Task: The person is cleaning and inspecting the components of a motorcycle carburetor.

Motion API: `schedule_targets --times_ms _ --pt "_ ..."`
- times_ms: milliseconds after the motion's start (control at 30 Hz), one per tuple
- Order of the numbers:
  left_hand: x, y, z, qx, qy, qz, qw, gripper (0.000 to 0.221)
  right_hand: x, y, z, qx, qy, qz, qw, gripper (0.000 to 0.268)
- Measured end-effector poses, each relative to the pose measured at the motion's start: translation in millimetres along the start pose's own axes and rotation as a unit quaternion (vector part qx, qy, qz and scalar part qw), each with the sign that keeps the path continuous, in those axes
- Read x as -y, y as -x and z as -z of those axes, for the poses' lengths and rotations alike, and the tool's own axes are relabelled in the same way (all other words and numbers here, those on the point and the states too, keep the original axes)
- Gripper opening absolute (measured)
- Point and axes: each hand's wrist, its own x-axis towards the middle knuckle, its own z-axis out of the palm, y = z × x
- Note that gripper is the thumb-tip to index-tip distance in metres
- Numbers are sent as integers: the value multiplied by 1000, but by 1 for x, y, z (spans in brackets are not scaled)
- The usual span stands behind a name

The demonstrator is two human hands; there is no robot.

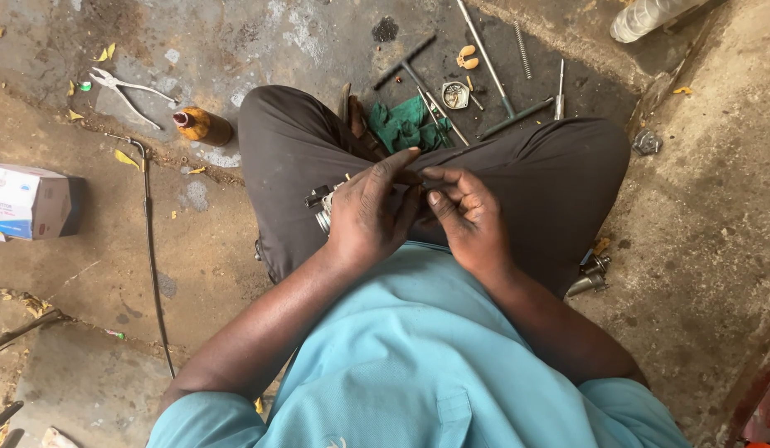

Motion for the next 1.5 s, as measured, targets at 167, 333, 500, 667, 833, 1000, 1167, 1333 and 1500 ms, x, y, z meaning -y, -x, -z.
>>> schedule_targets --times_ms 167,333,500,667,833,1000,1167,1333,1500 --pt "7 7 -6 -8 -21 -51 998 55 0 2 -6 -4 47 47 998 31" --pt "5 5 -4 -11 -28 -94 995 56 1 2 -8 -19 -21 18 999 34" --pt "-2 -1 4 4 -11 -91 996 56 -6 0 -2 -31 -234 -102 966 37" --pt "-12 -7 11 34 93 24 995 62 -8 4 1 -3 -77 50 996 35" --pt "1 -6 11 70 288 154 943 66 1 7 -3 3 -68 69 995 33" --pt "10 -9 18 107 431 198 874 68 -2 12 -4 10 -30 93 995 30" --pt "15 -11 21 149 441 203 861 62 1 14 -5 17 6 108 994 25" --pt "21 -5 15 162 484 209 834 51 8 13 -5 29 29 128 991 24" --pt "18 -5 11 136 424 224 867 41 15 8 -10 20 77 136 987 22"
